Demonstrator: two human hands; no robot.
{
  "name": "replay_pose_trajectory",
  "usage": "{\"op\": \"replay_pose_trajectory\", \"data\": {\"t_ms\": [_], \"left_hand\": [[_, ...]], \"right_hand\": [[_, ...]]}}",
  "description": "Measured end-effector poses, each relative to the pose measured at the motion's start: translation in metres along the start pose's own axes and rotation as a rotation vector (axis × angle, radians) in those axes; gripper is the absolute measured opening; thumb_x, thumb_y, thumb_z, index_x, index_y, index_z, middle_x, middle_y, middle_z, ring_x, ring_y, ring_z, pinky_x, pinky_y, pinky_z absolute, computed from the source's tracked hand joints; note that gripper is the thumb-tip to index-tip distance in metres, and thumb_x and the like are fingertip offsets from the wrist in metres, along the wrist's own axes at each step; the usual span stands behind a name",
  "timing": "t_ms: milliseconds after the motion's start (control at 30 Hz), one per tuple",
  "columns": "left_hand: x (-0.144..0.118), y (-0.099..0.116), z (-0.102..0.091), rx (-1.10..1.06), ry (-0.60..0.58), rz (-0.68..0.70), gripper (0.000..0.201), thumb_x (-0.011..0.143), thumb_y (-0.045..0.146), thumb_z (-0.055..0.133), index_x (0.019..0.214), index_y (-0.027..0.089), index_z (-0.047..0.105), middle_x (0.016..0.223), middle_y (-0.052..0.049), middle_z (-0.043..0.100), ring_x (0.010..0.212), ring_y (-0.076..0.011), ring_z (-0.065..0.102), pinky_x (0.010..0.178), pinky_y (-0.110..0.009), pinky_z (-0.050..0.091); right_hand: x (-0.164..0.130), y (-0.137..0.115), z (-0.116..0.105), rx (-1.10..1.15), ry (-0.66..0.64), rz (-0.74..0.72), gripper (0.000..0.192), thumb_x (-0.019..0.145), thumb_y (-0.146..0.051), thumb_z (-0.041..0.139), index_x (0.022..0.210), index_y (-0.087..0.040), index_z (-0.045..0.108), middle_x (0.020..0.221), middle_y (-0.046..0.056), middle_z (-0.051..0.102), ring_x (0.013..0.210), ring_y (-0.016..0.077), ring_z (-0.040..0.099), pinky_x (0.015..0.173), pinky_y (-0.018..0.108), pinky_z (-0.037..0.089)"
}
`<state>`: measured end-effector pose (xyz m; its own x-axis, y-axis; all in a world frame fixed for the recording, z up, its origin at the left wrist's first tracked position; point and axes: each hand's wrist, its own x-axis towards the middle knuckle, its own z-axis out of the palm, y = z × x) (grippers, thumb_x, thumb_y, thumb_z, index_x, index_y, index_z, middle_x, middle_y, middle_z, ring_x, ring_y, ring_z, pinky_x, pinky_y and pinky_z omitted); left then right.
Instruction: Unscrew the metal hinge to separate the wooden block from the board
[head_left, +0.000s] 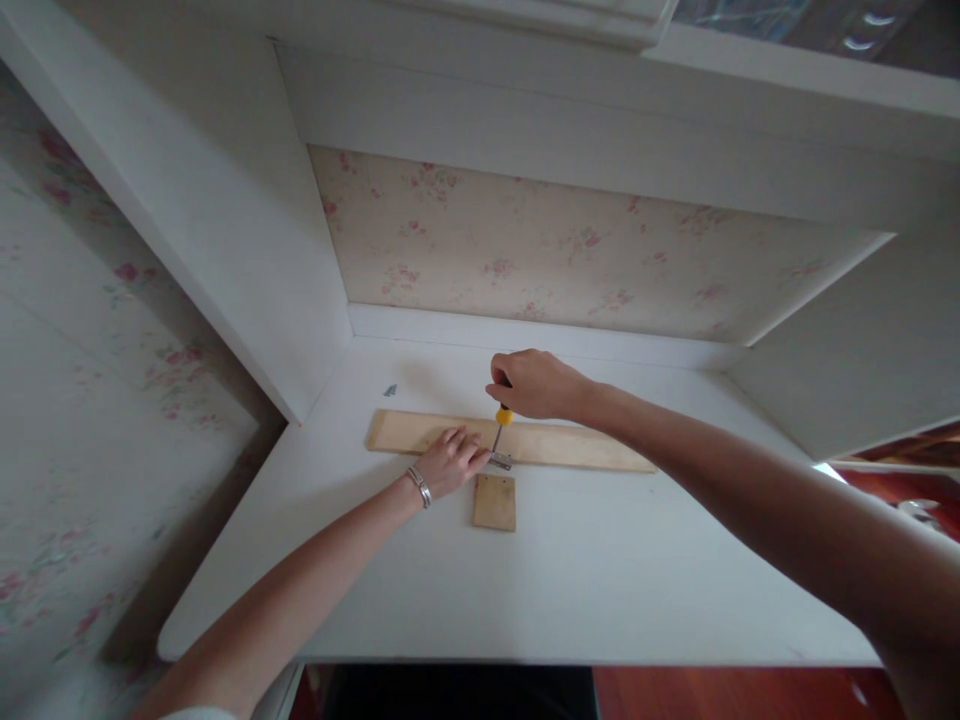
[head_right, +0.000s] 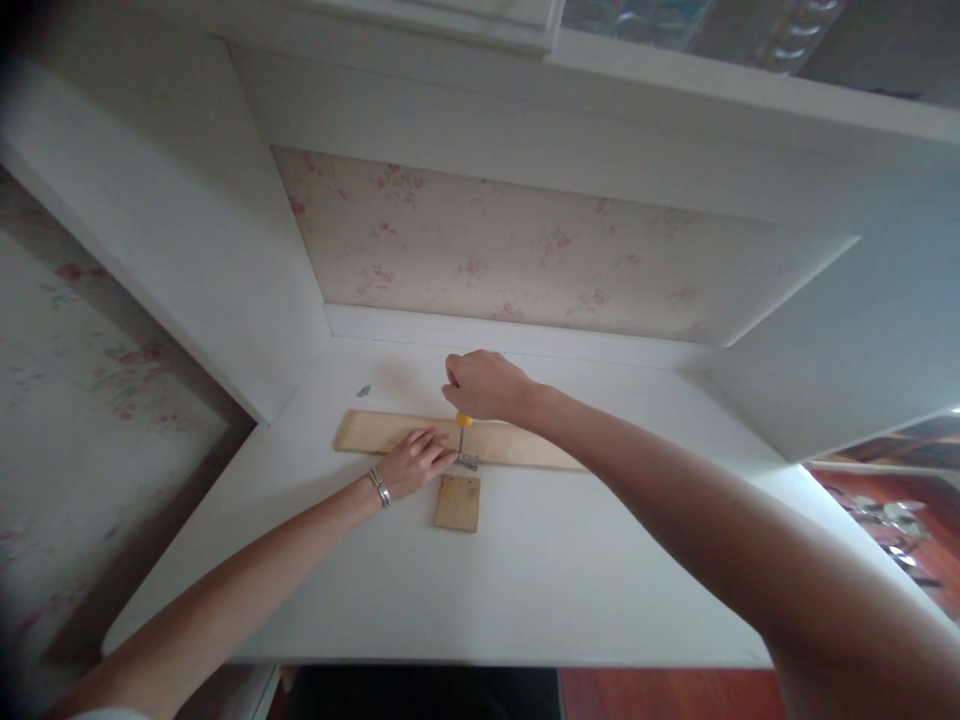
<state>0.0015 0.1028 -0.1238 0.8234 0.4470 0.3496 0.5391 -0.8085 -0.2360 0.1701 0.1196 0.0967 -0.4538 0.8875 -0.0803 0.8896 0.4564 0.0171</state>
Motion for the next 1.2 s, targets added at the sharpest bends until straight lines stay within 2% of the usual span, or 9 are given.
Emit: {"op": "replay_pose_trajectory", "data": {"t_ms": [167, 333, 467, 633, 767, 933, 1033, 1100, 1200], "left_hand": [[-0.001, 0.001, 0.006, 0.003, -0.006, -0.005, 0.032, 0.091, 0.016, 0.041, 0.119, 0.023, 0.055, 0.122, -0.013, 0.055, 0.113, -0.0258, 0.052, 0.092, -0.044, 0.038], [-0.003, 0.002, 0.008, 0.018, -0.023, -0.011, 0.033, 0.091, 0.017, 0.041, 0.12, 0.023, 0.055, 0.124, -0.012, 0.054, 0.114, -0.0267, 0.051, 0.094, -0.044, 0.037], [-0.003, 0.001, 0.007, 0.015, -0.04, -0.001, 0.034, 0.091, 0.017, 0.04, 0.121, 0.023, 0.055, 0.126, -0.013, 0.053, 0.114, -0.0268, 0.05, 0.095, -0.045, 0.036], [-0.002, 0.002, 0.006, 0.03, -0.034, -0.01, 0.034, 0.091, 0.017, 0.04, 0.121, 0.023, 0.056, 0.125, -0.012, 0.053, 0.113, -0.0265, 0.051, 0.095, -0.044, 0.036], [-0.002, 0.002, 0.006, 0.019, -0.036, -0.007, 0.034, 0.091, 0.018, 0.041, 0.12, 0.023, 0.056, 0.124, -0.012, 0.054, 0.113, -0.0263, 0.051, 0.095, -0.044, 0.036], [-0.002, 0.002, 0.005, -0.01, -0.044, -0.017, 0.034, 0.089, 0.017, 0.044, 0.121, 0.022, 0.056, 0.126, -0.014, 0.053, 0.114, -0.0251, 0.05, 0.096, -0.044, 0.035], [-0.002, 0.003, 0.004, -0.005, -0.037, -0.017, 0.033, 0.09, 0.017, 0.043, 0.119, 0.021, 0.057, 0.126, -0.013, 0.053, 0.114, -0.0251, 0.05, 0.096, -0.044, 0.035], [-0.001, 0.003, 0.004, 0.003, -0.029, -0.015, 0.033, 0.09, 0.017, 0.042, 0.119, 0.021, 0.057, 0.125, -0.013, 0.053, 0.113, -0.0251, 0.05, 0.096, -0.043, 0.035], [0.0, 0.003, 0.003, 0.011, -0.027, -0.018, 0.033, 0.09, 0.017, 0.042, 0.119, 0.022, 0.057, 0.125, -0.013, 0.053, 0.113, -0.0252, 0.05, 0.095, -0.043, 0.036]], "right_hand": [[-0.014, -0.004, -0.001, 0.027, 0.013, -0.104, 0.034, 0.072, -0.031, 0.056, 0.106, -0.023, 0.054, 0.112, 0.006, 0.059, 0.085, 0.0196, 0.059, 0.065, 0.028, 0.038], [-0.02, -0.001, -0.001, -0.003, 0.04, -0.059, 0.024, 0.085, -0.034, 0.043, 0.098, -0.019, 0.055, 0.098, 0.009, 0.063, 0.083, 0.0214, 0.059, 0.067, 0.03, 0.038], [-0.024, 0.0, -0.001, 0.02, 0.01, -0.133, 0.029, 0.076, -0.029, 0.054, 0.104, -0.022, 0.054, 0.11, 0.006, 0.059, 0.084, 0.0192, 0.058, 0.064, 0.027, 0.037], [-0.026, -0.001, 0.0, -0.004, 0.04, -0.065, 0.021, 0.085, -0.034, 0.044, 0.094, -0.019, 0.056, 0.093, 0.008, 0.063, 0.081, 0.0206, 0.058, 0.064, 0.029, 0.036], [-0.029, -0.001, -0.001, 0.022, 0.012, -0.145, 0.03, 0.076, -0.032, 0.054, 0.105, -0.023, 0.053, 0.11, 0.006, 0.059, 0.08, 0.0183, 0.058, 0.061, 0.027, 0.036], [-0.031, -0.002, -0.002, -0.032, 0.019, -0.077, 0.022, 0.087, -0.034, 0.041, 0.091, -0.02, 0.057, 0.094, 0.007, 0.064, 0.081, 0.0206, 0.059, 0.065, 0.029, 0.037], [-0.032, 0.001, -0.003, -0.004, 0.023, -0.157, 0.027, 0.078, -0.026, 0.05, 0.105, -0.022, 0.054, 0.111, 0.006, 0.06, 0.082, 0.0189, 0.06, 0.062, 0.027, 0.038], [-0.031, 0.002, -0.003, 0.004, 0.013, -0.144, 0.04, 0.074, -0.031, 0.056, 0.113, -0.024, 0.05, 0.117, 0.006, 0.058, 0.083, 0.02, 0.06, 0.06, 0.027, 0.038], [-0.03, 0.002, -0.002, -0.044, 0.014, -0.047, 0.032, 0.082, -0.043, 0.048, 0.103, -0.021, 0.055, 0.103, 0.009, 0.063, 0.084, 0.023, 0.06, 0.064, 0.03, 0.039]]}}
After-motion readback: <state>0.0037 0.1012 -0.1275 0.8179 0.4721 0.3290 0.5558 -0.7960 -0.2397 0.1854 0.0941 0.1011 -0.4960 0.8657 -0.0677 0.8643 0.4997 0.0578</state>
